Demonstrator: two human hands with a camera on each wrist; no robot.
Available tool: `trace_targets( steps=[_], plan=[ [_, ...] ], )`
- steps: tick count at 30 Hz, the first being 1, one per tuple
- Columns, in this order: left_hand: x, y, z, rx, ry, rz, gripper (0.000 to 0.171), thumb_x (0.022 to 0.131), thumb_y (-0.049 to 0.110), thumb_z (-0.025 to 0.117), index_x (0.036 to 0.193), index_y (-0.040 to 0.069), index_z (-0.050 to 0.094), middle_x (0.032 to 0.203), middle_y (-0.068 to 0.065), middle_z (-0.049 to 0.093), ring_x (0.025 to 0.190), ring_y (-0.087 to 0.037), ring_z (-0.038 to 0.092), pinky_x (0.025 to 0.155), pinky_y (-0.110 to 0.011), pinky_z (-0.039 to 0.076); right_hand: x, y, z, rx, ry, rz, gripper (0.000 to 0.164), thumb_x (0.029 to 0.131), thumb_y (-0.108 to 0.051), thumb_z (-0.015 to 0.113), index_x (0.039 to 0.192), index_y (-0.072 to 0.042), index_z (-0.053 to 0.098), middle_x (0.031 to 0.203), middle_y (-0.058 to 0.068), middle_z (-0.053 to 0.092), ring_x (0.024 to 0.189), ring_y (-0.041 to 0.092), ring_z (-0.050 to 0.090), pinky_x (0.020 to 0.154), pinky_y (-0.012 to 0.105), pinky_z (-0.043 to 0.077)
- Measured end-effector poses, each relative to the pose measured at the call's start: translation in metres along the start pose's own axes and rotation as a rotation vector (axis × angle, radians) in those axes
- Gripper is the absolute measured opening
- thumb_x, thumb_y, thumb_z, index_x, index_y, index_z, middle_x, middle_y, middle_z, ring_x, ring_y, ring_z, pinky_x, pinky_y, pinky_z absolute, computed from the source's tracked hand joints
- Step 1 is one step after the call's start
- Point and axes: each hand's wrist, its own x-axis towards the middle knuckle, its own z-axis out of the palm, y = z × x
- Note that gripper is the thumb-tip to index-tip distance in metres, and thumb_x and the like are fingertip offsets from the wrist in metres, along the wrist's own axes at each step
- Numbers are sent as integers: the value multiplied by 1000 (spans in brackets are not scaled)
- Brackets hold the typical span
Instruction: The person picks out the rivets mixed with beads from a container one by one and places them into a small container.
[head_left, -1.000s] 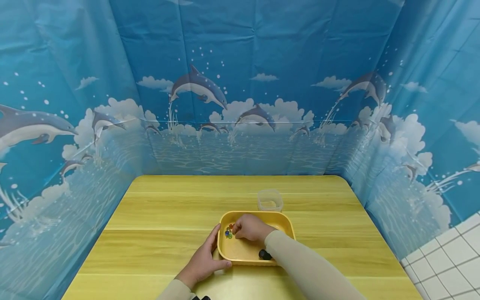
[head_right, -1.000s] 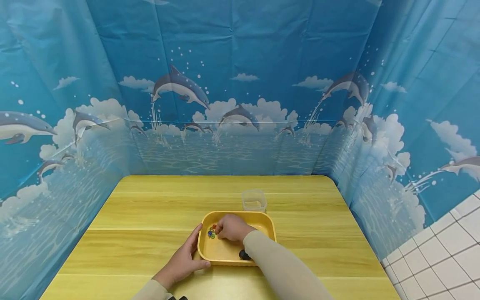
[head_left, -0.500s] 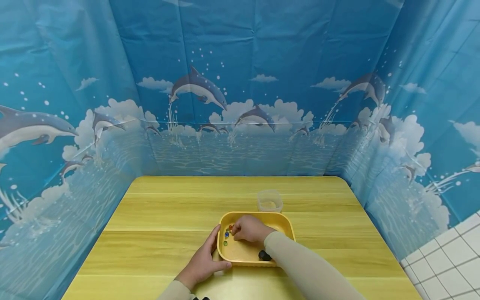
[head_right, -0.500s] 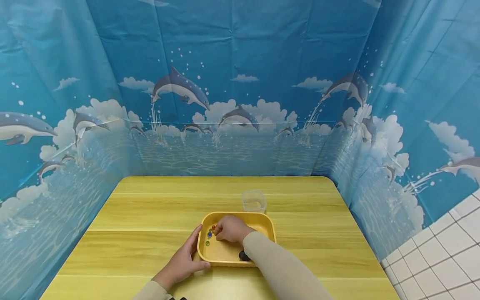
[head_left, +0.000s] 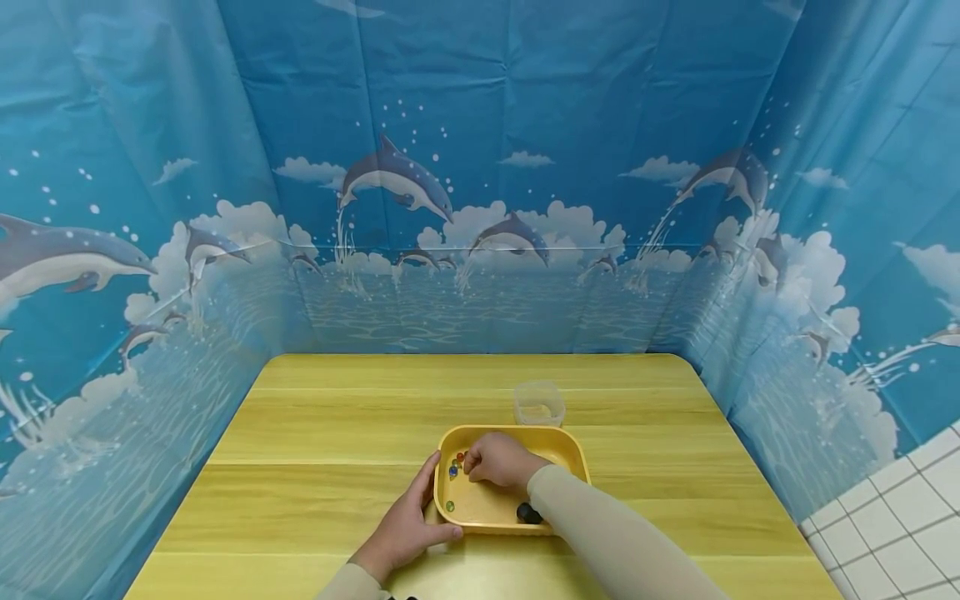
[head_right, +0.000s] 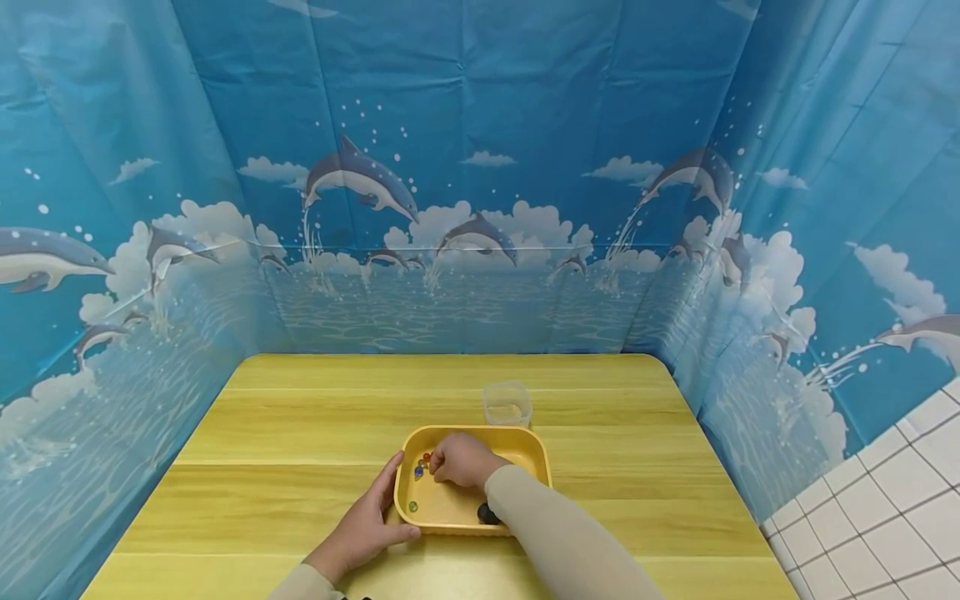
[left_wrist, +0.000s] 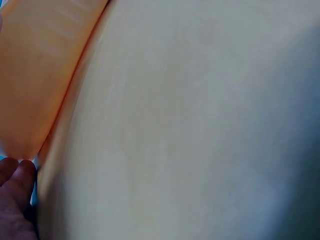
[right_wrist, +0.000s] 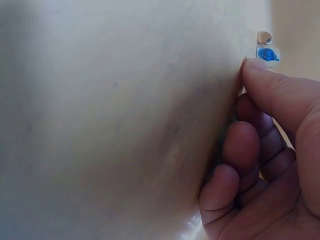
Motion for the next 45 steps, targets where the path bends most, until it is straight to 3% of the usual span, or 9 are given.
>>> trace_targets(
  steps=[9, 20, 45],
  plan=[
    [-1, 2, 0, 0, 1, -7, 122, 81, 35, 93, 171, 30, 10, 176, -10, 22, 161, -32, 28, 111, -4, 21, -1, 2, 1, -15, -9, -38, 9, 91, -9, 79, 85, -16, 78, 83, -11, 70, 68, 1, 51, 69, 20, 47],
    [-4, 6, 1, 40, 16, -8, 122, 80, 37, 93, 171, 30, 11, 174, -11, 27, 160, -31, 30, 115, -8, 19, -2, 1, 1, -30, -21, -30, 7, 94, -11, 78, 87, -13, 78, 83, -10, 70, 68, 2, 51, 68, 20, 47],
    [-5, 7, 2, 70, 23, -10, 122, 80, 39, 93, 171, 33, 10, 175, -11, 25, 160, -31, 30, 122, -16, 21, -4, 4, 0, 19, -34, -3, 17, 95, -14, 78, 81, -22, 72, 76, -13, 63, 64, 4, 50, 64, 20, 43]
  ],
)
